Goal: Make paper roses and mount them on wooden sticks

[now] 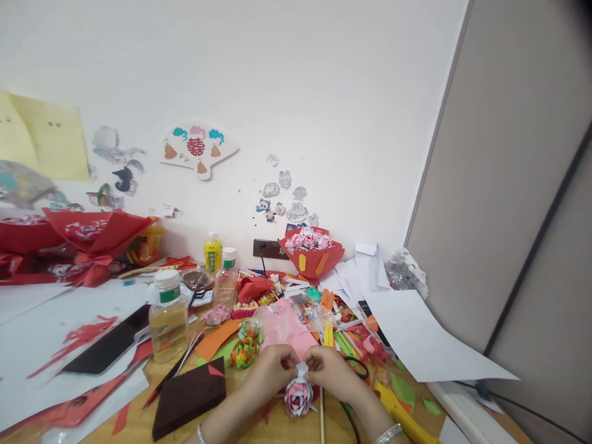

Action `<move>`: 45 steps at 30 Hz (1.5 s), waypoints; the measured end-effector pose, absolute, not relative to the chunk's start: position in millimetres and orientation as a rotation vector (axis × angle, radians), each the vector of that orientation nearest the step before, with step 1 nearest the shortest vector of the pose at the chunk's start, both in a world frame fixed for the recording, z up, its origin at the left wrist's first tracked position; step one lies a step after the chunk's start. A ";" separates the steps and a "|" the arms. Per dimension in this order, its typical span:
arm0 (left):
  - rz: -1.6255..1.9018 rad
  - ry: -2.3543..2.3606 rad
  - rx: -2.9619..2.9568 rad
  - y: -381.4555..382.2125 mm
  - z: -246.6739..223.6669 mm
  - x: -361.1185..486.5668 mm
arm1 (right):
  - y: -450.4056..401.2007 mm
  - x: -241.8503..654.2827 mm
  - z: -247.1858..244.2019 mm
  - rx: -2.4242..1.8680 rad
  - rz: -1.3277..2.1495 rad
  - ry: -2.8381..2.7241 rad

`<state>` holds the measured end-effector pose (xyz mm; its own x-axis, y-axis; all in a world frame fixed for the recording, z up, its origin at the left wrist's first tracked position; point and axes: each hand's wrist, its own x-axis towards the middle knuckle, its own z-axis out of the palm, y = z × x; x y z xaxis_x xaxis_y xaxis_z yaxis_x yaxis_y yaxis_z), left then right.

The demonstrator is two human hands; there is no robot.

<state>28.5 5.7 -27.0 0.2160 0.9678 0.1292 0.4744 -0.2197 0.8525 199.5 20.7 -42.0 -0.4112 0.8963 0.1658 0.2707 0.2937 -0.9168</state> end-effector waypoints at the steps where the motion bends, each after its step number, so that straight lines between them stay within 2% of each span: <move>1: 0.919 1.328 1.802 6.1 -27.1 28.5 | 20.8 199.0 -42.5 -1.047 1.112 -1.839; 12: 1.107 1.048 1.690 9.9 -42.0 28.8 | 27.3 196.6 -37.4 -1.010 1.080 -1.513; 16: 1.159 1.243 1.882 3.9 -40.1 27.7 | 27.2 197.4 -34.2 -0.980 1.044 -1.443; 23: 1.087 1.285 2.080 -0.6 -31.8 26.6 | 24.5 200.6 -28.2 -0.947 0.997 -1.564; 34: 0.972 1.233 2.288 -4.7 -15.6 27.7 | 22.3 197.2 -33.1 -1.057 0.702 -1.623; 45: 1.170 1.194 2.271 -0.3 -25.8 22.9 | 13.4 191.1 -28.8 -0.912 0.742 -1.667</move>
<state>22.9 -0.3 -25.8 0.3152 0.7956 0.5174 0.5334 -0.5994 0.5968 191.1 13.4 -28.8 -0.1623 0.8549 0.4927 0.2061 0.5177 -0.8304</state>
